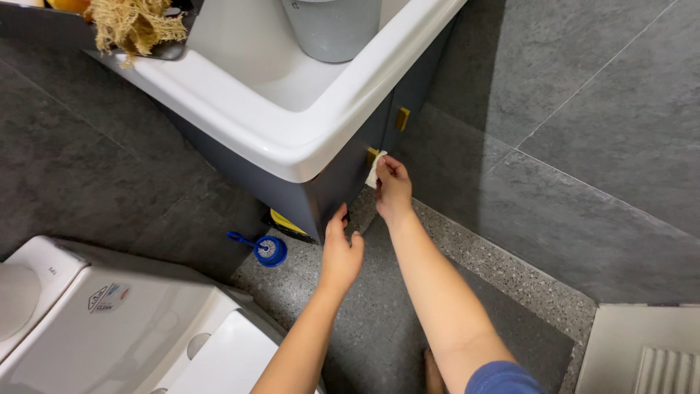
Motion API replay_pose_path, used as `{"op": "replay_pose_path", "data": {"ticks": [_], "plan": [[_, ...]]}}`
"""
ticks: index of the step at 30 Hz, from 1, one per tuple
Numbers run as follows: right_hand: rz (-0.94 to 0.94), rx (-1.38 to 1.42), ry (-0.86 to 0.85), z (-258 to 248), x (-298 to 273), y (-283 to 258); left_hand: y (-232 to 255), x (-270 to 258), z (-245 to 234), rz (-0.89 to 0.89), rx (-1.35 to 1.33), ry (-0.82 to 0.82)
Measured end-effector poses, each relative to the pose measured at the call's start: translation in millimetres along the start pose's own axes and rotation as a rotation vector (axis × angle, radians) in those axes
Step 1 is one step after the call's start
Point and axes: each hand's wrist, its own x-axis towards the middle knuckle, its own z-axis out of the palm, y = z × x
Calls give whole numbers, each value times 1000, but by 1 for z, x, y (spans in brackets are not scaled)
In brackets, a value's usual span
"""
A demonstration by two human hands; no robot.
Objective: The person wipes the exterior of a bathroom cabinet under the sink using a white paper towel. They repeatedly wipe the cabinet doors and handles, occasionally tearing off used sections of the towel.
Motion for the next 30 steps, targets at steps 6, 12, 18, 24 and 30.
{"op": "replay_pose_path", "data": {"ticks": [6, 12, 18, 24, 30], "plan": [[21, -439, 77, -31, 1, 11, -7, -1, 3, 2, -8, 10], [3, 6, -49, -8, 0, 5, 2, 11, 8, 27, 47, 28], [44, -466, 69, -26, 13, -28, 50, 45, 26, 327, 186, 35], [-113, -377, 4, 3, 59, -94, 97, 117, 80, 448, 203, 37], [-121, -254, -82, 5, 98, -70, 88, 203, 116, 152, -5, -68]]}}
